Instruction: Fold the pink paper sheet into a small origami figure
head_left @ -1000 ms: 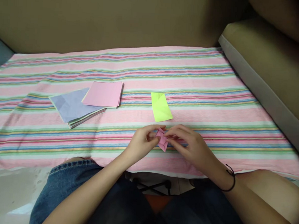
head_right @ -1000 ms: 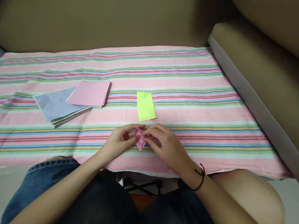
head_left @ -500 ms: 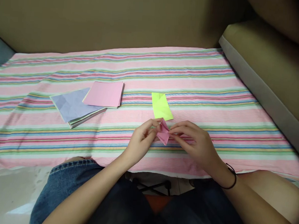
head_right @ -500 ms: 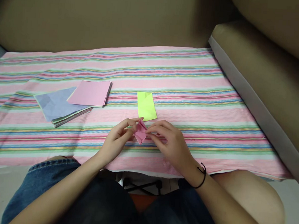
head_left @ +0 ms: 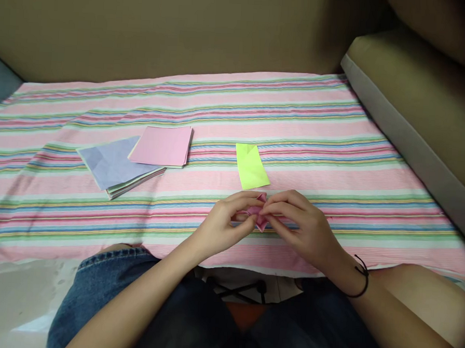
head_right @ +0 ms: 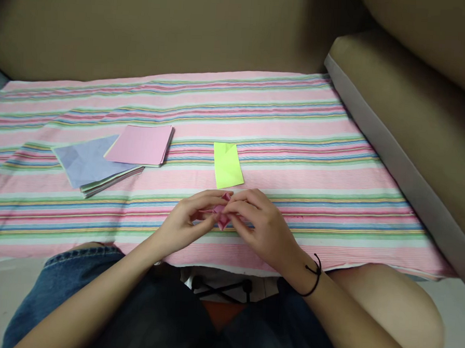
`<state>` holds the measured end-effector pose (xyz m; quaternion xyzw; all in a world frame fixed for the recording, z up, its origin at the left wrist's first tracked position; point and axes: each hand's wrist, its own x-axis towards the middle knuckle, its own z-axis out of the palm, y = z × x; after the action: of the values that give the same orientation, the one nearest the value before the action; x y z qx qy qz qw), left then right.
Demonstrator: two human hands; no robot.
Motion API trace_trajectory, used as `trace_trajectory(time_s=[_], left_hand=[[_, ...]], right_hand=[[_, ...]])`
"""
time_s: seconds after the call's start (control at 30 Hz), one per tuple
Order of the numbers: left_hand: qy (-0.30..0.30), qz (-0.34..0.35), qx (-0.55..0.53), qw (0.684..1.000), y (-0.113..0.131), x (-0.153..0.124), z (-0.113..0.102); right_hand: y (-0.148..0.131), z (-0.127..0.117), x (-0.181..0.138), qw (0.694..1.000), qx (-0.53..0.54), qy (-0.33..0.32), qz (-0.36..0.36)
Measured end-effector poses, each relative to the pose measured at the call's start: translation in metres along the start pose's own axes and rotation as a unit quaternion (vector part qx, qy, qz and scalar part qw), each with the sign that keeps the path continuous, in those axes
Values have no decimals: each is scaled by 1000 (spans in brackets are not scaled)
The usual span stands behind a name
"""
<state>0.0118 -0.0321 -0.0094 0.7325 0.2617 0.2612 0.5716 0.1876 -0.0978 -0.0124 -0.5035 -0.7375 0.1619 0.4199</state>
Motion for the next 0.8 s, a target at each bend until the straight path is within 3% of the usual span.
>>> trace_trajectory(time_s=[0.4,0.6,0.8], left_hand=[[111,10,-7,994,-9,1,3],[70,-3,13,997,-7,0,2],[103,-15,24,994,-12,-2,4]], right_hand=[[-6,6,0,991,57,10,124],[-4,2,0,988,52,11,143],[-3,8,-4,993,52,6,105]])
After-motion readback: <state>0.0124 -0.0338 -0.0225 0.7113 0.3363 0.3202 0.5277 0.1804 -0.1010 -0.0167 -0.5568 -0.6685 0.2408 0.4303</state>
